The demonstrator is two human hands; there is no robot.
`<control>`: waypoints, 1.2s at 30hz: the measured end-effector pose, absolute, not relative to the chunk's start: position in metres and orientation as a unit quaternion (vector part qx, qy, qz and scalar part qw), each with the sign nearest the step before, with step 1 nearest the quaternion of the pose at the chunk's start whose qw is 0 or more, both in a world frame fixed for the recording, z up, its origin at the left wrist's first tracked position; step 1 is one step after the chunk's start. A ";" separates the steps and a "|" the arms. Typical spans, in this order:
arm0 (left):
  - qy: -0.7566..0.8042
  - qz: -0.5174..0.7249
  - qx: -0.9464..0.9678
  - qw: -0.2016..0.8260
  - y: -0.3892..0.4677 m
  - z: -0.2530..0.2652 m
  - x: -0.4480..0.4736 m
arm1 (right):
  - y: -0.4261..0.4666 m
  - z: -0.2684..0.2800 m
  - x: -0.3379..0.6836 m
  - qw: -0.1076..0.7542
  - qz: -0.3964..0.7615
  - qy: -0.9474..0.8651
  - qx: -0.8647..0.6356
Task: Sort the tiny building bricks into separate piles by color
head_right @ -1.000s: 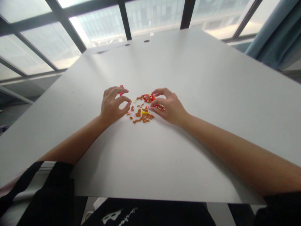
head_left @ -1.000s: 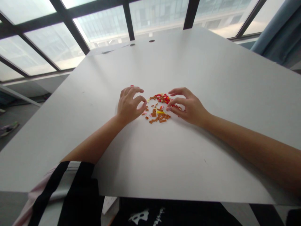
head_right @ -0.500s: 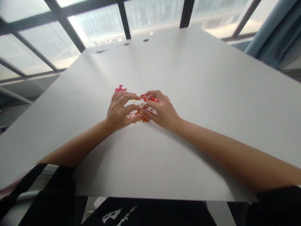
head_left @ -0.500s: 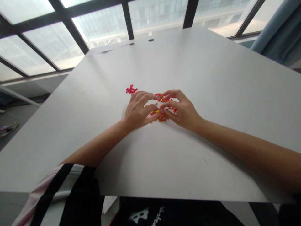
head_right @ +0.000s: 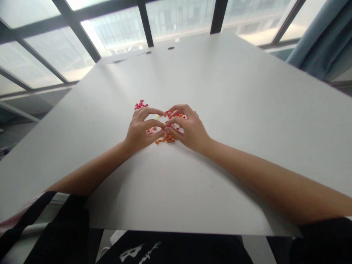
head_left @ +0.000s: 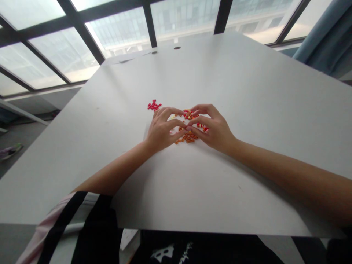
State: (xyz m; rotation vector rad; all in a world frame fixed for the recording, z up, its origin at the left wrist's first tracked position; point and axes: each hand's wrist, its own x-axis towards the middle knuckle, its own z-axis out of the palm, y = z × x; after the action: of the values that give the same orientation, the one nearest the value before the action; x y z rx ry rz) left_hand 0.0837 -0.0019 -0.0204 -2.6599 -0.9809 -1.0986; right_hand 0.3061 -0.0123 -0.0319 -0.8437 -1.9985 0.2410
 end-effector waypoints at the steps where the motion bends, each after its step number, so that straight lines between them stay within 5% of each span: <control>1: -0.327 -0.362 -0.872 0.037 -0.002 -0.020 0.084 | -0.012 -0.032 0.306 0.464 0.098 -0.812 -0.339; 9: -0.318 -0.395 -0.859 -0.060 0.001 -0.019 0.083 | -0.013 -0.030 0.306 0.474 0.092 -0.816 -0.317; 22: -0.675 -0.338 -0.651 0.083 0.047 -0.024 0.019 | 0.011 -0.049 0.322 0.400 0.032 -0.776 -0.486; 36: -0.706 -0.299 -0.640 0.047 0.053 -0.029 0.017 | -0.002 -0.039 0.317 0.332 -0.005 -0.808 -0.486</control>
State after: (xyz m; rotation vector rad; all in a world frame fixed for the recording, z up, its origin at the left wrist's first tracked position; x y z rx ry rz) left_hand 0.0171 0.0527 -0.0285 -1.9533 -2.1541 -0.9135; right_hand 0.3174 -0.0020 -0.0393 -1.2705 -2.1116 -0.0126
